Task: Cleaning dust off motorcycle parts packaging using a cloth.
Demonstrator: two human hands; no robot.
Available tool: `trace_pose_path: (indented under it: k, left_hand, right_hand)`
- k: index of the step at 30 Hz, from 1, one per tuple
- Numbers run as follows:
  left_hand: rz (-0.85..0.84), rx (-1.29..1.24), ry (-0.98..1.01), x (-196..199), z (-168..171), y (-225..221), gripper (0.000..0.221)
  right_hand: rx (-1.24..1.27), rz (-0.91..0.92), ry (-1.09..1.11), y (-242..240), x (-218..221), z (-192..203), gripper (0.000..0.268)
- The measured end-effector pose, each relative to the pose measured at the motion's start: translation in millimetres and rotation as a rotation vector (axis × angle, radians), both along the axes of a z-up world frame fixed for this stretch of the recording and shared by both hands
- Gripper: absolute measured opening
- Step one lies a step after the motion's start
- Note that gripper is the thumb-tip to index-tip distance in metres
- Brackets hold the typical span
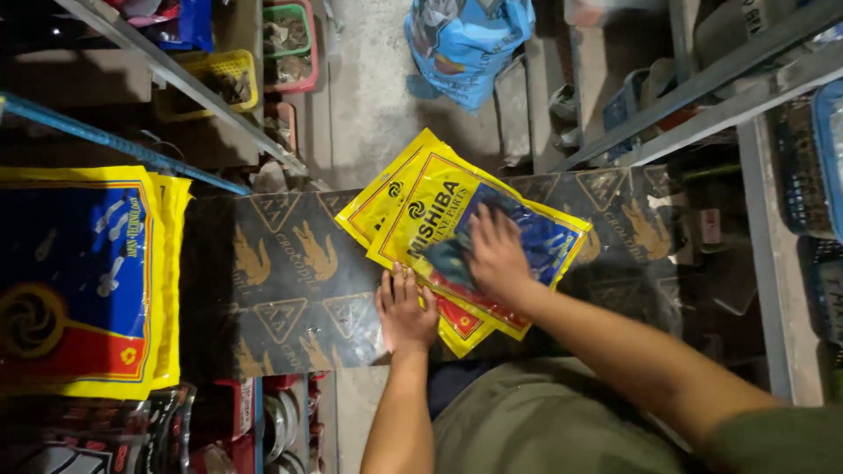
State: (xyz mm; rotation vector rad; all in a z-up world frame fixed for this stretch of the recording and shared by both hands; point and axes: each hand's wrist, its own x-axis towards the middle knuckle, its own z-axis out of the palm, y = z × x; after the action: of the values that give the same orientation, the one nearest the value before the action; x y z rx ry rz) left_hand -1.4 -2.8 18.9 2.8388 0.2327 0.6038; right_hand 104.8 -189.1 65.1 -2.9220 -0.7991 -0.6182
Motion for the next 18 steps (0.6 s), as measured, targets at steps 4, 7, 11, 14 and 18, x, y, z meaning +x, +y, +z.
trace_pose_path:
  k: [4,7,11,14,18]
  left_hand:
    - [0.021,-0.012,0.025,0.1,12.4,-2.6,0.053]
    - [0.001,-0.055,0.108,-2.7,6.0,2.3,0.033]
    - [0.024,-0.045,0.184,-10.1,-36.9,4.8,0.033]
    - [0.039,-0.066,0.106,1.9,13.2,-0.1,0.034]
    - [0.016,-0.047,0.0,2.1,11.0,-1.9,0.052]
  right_hand:
    - [0.082,0.081,-0.034,56.6,44.4,-22.2,0.061]
    - [0.14,0.155,-0.128,95.6,52.5,-33.7,0.056]
    - [0.334,0.752,0.029,99.1,54.8,-18.3,0.048]
    - [0.192,0.714,-0.082,72.9,96.8,-34.4,0.047]
    - [0.044,0.31,-0.121,38.7,124.3,-7.3,0.049]
